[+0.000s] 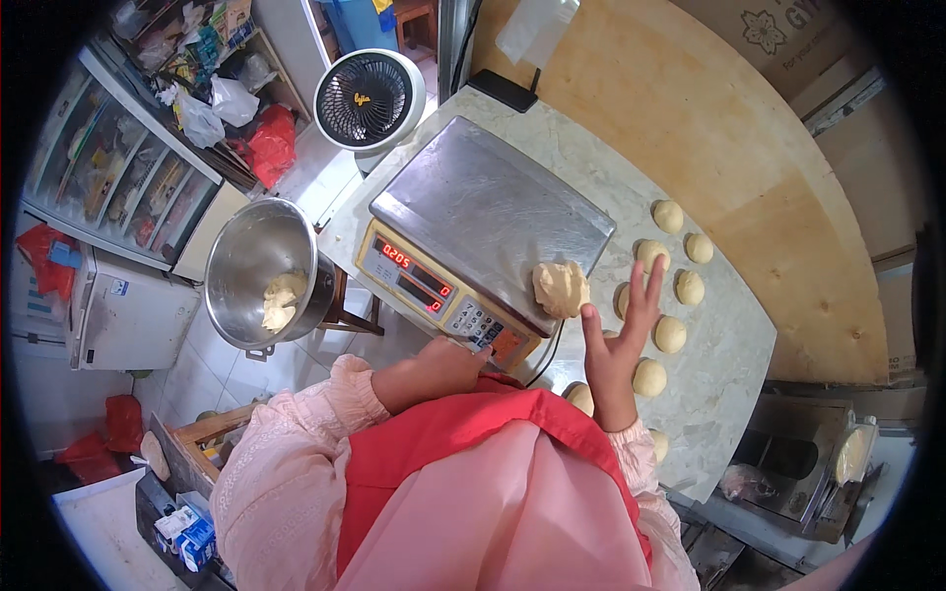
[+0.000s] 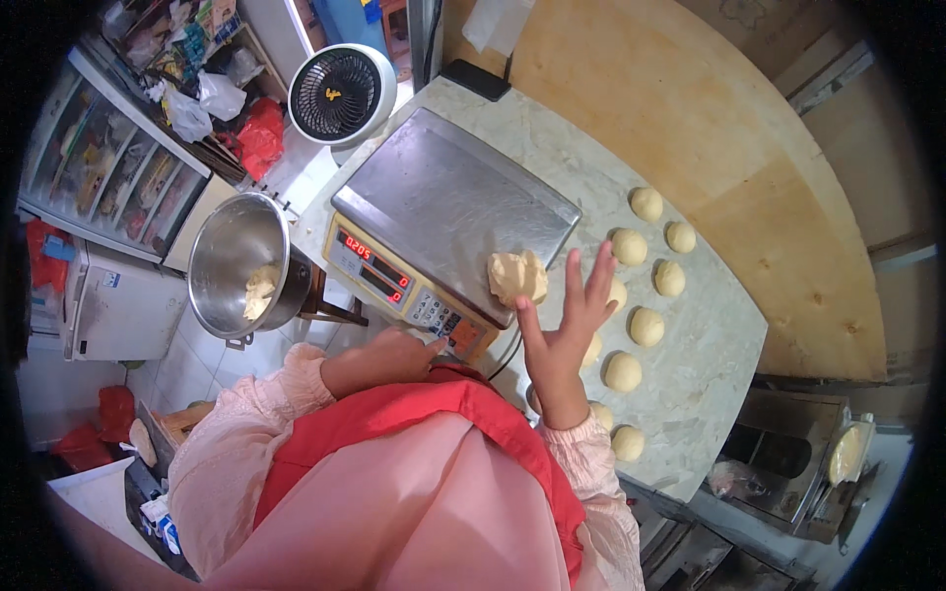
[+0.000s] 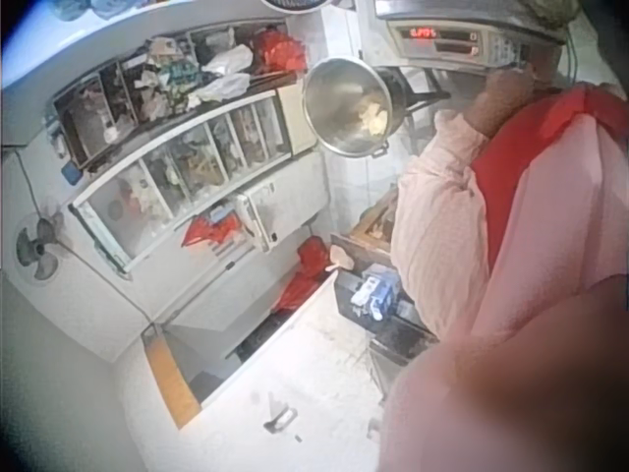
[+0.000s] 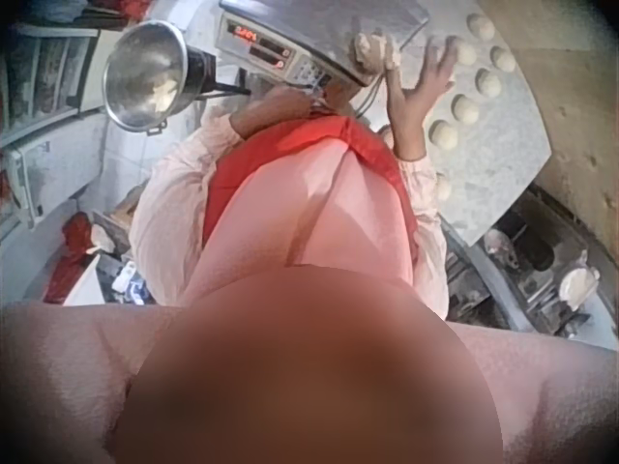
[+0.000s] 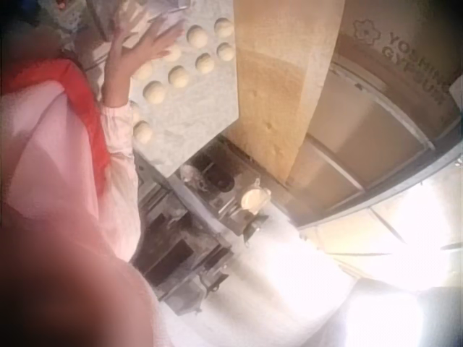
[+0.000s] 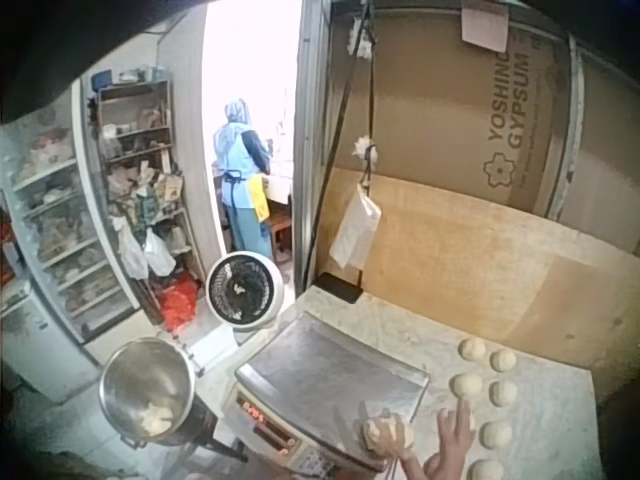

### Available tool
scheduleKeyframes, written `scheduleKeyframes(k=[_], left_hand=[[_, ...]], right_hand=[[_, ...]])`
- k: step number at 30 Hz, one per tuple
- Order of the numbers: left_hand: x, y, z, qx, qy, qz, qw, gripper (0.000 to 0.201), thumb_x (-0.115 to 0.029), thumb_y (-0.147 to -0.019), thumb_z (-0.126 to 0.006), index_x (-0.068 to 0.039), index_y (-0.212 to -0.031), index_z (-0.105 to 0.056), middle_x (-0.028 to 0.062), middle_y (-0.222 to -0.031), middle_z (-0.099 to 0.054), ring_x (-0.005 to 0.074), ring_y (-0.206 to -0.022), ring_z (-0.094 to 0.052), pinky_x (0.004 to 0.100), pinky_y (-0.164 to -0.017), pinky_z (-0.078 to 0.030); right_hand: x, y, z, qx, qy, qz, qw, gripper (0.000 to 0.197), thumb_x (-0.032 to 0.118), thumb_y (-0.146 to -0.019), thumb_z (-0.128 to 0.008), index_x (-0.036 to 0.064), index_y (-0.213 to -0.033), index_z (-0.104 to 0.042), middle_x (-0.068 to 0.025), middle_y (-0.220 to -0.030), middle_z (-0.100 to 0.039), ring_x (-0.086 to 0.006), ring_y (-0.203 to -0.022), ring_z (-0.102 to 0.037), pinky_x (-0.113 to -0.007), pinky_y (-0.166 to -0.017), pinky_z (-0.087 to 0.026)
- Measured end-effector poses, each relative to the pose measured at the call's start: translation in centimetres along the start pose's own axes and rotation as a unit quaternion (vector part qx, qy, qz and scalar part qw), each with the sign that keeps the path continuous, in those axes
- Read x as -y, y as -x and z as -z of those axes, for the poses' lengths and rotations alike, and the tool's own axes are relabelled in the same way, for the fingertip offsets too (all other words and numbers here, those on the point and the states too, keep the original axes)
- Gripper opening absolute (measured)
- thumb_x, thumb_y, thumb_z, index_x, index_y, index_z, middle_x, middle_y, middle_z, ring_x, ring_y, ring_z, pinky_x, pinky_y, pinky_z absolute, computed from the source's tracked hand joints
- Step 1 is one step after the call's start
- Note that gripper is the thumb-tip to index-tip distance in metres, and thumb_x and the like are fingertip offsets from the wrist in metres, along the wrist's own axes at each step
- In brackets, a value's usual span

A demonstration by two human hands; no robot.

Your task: Portioning dough using scissors and a digital scale, then shaping the pieces into round balls.

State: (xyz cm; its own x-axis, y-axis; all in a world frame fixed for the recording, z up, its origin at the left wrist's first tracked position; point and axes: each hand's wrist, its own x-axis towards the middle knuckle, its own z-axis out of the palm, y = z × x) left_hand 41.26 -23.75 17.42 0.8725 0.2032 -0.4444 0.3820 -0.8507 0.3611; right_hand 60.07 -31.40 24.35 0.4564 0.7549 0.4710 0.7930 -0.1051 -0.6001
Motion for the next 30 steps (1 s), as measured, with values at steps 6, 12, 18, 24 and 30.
scheduleKeyframes(k=[6, 12, 18, 24, 30], left_hand=[[-0.2, 0.0, -0.1, -0.024, 0.029, 0.016, 0.999, 0.05, -0.022, -0.074, -0.043, -0.003, -0.12, -0.04, 0.0139, -0.067, -0.06, 0.029, -0.064, -0.06, 0.0405, -0.06, -0.046], [-0.7, 0.0, 0.3, -0.027, 0.024, 0.012, 0.999, 0.049, -0.023, -0.075, -0.044, -0.004, -0.119, -0.042, 0.0152, -0.069, -0.061, 0.0291, -0.069, -0.061, 0.0394, -0.064, -0.047], [-0.8, -0.2, 0.5, -0.007, 0.032, -0.002, 0.999, 0.046, -0.023, -0.074, -0.046, -0.004, -0.116, -0.044, 0.0147, -0.07, -0.061, 0.0292, -0.068, -0.061, 0.0392, -0.062, -0.048], [-0.6, -0.2, -0.1, -0.009, -0.009, -0.017, 1.0, 0.046, -0.029, -0.076, -0.048, -0.006, -0.115, -0.043, 0.0128, -0.069, -0.061, 0.0258, -0.065, -0.061, 0.0382, -0.058, -0.047], [-0.6, -0.5, -0.3, -0.001, -0.047, -0.028, 0.998, 0.046, -0.034, -0.077, -0.049, -0.01, -0.115, -0.045, 0.0113, -0.068, -0.061, 0.0247, -0.066, -0.061, 0.0367, -0.059, -0.047]], right_hand=[[1.0, 0.8, 0.6, -0.067, -0.063, 0.067, 0.993, 0.074, 0.021, -0.067, -0.067, 0.0178, -0.13, -0.029, -0.02, -0.138, -0.006, -0.0366, -0.126, -0.01, -0.05, -0.097, -0.013], [1.1, 1.6, 0.3, -0.054, -0.059, 0.09, 0.993, 0.076, 0.024, -0.066, -0.068, 0.018, -0.13, -0.028, -0.0232, -0.137, -0.005, -0.041, -0.125, -0.01, -0.05, -0.096, -0.015], [1.3, 1.8, -0.2, -0.05, -0.058, 0.099, 0.992, 0.074, 0.027, -0.066, -0.068, 0.0197, -0.129, -0.029, -0.024, -0.136, -0.005, -0.0422, -0.124, -0.01, -0.052, -0.096, -0.014], [-0.5, 0.8, -3.1, 0.032, 0.112, 0.039, 0.992, 0.064, 0.033, -0.065, -0.067, 0.0247, -0.123, -0.041, -0.0212, -0.137, -0.003, -0.0436, -0.125, -0.002, -0.062, -0.09, -0.014], [-4.6, 0.8, -6.6, 0.145, 0.13, 0.057, 0.979, 0.052, 0.027, -0.067, -0.065, 0.018, -0.115, -0.047, -0.0185, -0.121, -0.039, -0.0381, -0.108, -0.04, -0.046, -0.084, -0.037]])
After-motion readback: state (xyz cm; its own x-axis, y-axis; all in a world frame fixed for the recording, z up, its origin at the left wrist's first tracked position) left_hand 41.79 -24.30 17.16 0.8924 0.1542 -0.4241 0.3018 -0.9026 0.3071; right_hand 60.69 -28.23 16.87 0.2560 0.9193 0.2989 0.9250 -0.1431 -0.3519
